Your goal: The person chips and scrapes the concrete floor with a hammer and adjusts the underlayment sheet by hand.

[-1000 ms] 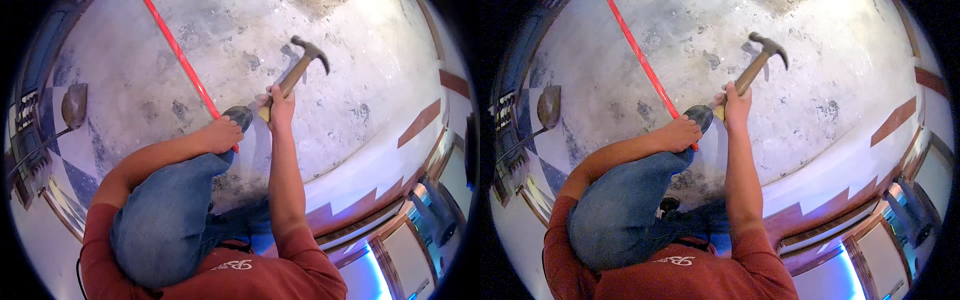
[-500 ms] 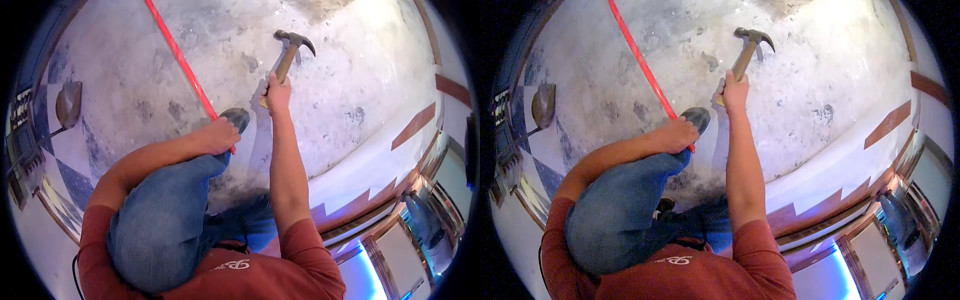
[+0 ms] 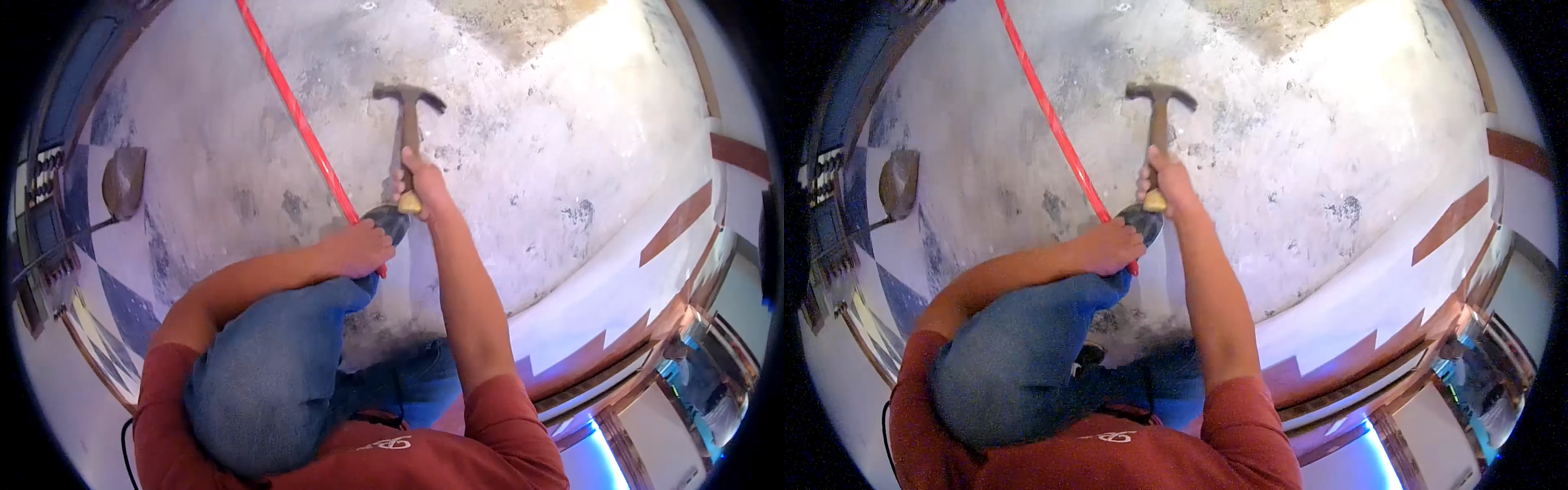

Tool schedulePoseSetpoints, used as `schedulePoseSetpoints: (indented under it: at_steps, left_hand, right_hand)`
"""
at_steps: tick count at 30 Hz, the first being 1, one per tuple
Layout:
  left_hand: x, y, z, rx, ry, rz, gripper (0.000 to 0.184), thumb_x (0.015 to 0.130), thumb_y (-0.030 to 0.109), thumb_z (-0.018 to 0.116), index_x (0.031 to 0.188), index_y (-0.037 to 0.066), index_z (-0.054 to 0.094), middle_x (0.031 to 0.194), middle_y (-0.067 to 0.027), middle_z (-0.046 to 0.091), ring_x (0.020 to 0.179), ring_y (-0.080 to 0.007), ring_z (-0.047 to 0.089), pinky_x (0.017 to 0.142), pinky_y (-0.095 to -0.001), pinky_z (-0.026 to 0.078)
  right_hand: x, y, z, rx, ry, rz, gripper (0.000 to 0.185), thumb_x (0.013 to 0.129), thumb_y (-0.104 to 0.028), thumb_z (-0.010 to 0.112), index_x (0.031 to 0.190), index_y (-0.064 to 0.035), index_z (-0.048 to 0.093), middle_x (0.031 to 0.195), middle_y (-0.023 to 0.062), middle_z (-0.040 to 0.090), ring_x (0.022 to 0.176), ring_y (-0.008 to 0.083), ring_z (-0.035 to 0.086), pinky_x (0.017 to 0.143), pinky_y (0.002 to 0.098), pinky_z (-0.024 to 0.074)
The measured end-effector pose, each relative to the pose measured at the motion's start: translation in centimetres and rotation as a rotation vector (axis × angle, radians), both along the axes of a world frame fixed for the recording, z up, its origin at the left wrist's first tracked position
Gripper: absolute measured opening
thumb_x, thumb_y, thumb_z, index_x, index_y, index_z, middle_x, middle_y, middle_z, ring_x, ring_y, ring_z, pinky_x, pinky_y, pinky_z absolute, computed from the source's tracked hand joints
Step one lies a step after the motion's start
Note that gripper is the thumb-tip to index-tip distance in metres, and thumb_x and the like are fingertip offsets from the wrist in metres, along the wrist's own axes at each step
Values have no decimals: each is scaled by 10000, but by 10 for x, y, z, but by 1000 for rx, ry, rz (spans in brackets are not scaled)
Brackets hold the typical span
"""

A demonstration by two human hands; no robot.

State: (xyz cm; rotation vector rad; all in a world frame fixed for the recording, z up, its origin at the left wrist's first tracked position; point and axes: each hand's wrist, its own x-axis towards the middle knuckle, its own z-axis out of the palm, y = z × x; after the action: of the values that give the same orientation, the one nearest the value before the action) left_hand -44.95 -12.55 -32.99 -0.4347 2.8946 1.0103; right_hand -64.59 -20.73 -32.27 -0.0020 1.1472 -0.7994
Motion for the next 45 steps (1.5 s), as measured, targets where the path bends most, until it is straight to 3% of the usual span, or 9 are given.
schedulePoseSetpoints:
  at_steps: [12,18,22,26,32,35,38,42,45]
  left_hand:
    - [-1,1,6,0,-190,-53,237,922,357,685,979,128,700,1011,-44,677,1029,-236,643,878,-405,450]
    - [-4,-6,9,-24,-213,-105,237,949,359,653,1013,135,697,1028,-40,667,1010,-230,636,870,-407,442]
    - [-1,-2,2,-23,-150,-109,260,955,378,646,1027,134,697,1025,-44,660,1009,-226,635,859,-408,444]
    - [-5,-9,9,17,-168,-128,218,954,338,635,1028,140,690,1014,-37,654,1008,-219,632,860,-399,447]
    - [4,-6,7,-56,-125,-89,214,937,348,652,984,143,694,988,-28,649,1007,-213,621,854,-380,419]
    - [2,-7,8,-31,-104,-68,201,943,334,648,984,143,691,993,-27,649,1007,-210,620,858,-383,417]
    - [-1,-7,3,-24,-165,-95,227,960,369,635,994,148,672,987,-22,633,991,-210,614,864,-387,425]
    - [-1,-15,9,71,-114,-96,259,966,397,633,1006,144,675,988,-26,636,997,-215,614,871,-389,422]
    - [-2,-14,9,0,-112,-116,260,974,392,627,1020,141,678,997,-31,639,1015,-219,618,873,-394,427]
  right_hand:
    - [-46,-176,-45,-162,15,-261,359,1151,-384,517,972,-74,489,709,77,559,573,257,537,522,415,509]
    - [0,3,-48,-63,9,-301,352,1108,-449,592,1101,-104,524,751,63,573,574,227,574,509,424,526]
    - [0,23,-46,-102,-40,-295,329,1098,-476,606,1161,-166,513,787,53,577,602,205,604,497,424,538]
    - [-44,-108,-31,-101,141,-308,400,1120,-400,587,957,-35,575,738,123,615,588,296,613,528,455,541]
    - [-141,-282,-10,-113,269,-112,334,1125,-330,585,1100,2,558,800,133,654,633,281,671,516,433,586]
    - [-134,-245,-77,-182,150,-10,362,1117,-333,609,1127,26,566,815,111,643,634,262,663,515,397,593]
    - [-74,-133,-69,-134,197,-140,479,1108,-482,583,958,-29,623,744,112,652,571,269,639,544,423,563]
    - [-15,3,-61,-192,185,-38,421,1099,-481,605,1011,-70,582,763,84,627,581,233,627,531,408,550]
    - [7,8,-43,-113,120,-74,400,1109,-457,594,1020,-68,565,750,84,618,575,232,624,519,407,543]
